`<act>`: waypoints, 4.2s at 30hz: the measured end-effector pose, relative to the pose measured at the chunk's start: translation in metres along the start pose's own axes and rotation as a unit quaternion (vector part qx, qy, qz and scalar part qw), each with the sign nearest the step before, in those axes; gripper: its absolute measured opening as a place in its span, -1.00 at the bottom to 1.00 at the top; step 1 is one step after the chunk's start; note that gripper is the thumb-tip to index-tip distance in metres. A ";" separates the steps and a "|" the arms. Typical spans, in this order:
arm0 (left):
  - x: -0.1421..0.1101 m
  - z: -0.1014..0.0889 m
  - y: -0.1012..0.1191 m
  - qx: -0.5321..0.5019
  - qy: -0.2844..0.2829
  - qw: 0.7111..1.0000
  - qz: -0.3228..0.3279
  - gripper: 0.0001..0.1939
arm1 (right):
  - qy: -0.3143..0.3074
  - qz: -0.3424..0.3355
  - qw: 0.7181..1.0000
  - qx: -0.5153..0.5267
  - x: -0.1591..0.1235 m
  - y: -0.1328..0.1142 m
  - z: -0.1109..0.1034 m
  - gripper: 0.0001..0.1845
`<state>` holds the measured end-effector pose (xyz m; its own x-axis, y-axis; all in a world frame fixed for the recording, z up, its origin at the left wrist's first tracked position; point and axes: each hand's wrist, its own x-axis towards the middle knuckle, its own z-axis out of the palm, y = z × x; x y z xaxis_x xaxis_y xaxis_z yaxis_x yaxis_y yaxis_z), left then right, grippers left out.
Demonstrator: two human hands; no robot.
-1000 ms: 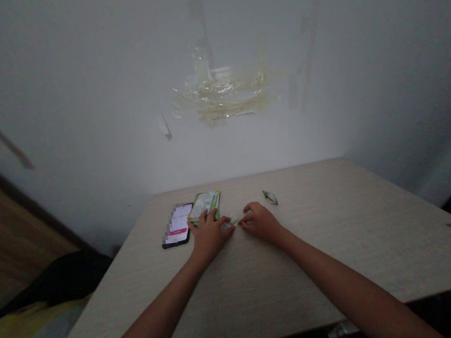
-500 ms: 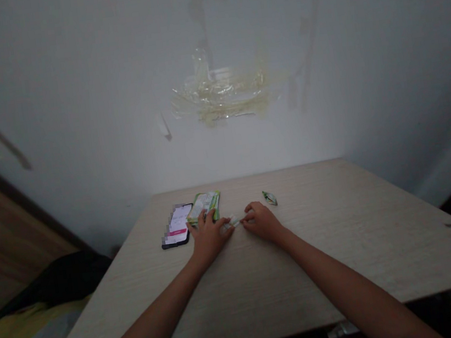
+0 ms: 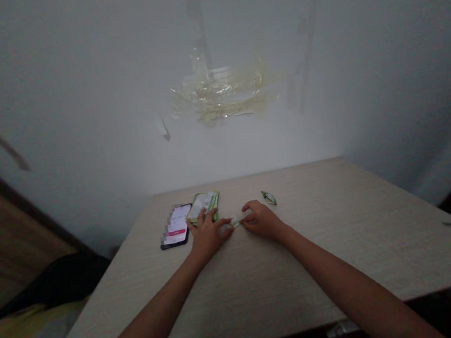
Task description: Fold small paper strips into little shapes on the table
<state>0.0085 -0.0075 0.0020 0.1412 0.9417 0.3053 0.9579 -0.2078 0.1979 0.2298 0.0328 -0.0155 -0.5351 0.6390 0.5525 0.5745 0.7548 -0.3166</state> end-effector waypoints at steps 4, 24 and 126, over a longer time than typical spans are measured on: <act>0.000 -0.001 0.000 0.003 0.001 1.000 0.002 -0.66 | -0.003 0.006 1.000 -0.015 0.002 0.000 0.003 -0.84; -0.002 -0.001 -0.001 0.001 0.008 1.000 0.008 -0.69 | -0.024 0.086 0.991 -0.102 0.015 -0.007 0.021 -0.72; 0.004 0.004 -0.001 -0.099 0.045 0.994 0.027 -0.85 | 0.001 0.162 0.984 0.074 0.009 -0.010 0.007 -0.73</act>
<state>0.0088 -0.0028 -0.0004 0.1595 0.9020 0.4012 0.8805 -0.3137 0.3553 0.2154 0.0322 -0.0125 -0.3374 0.8491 0.4065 0.6184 0.5255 -0.5843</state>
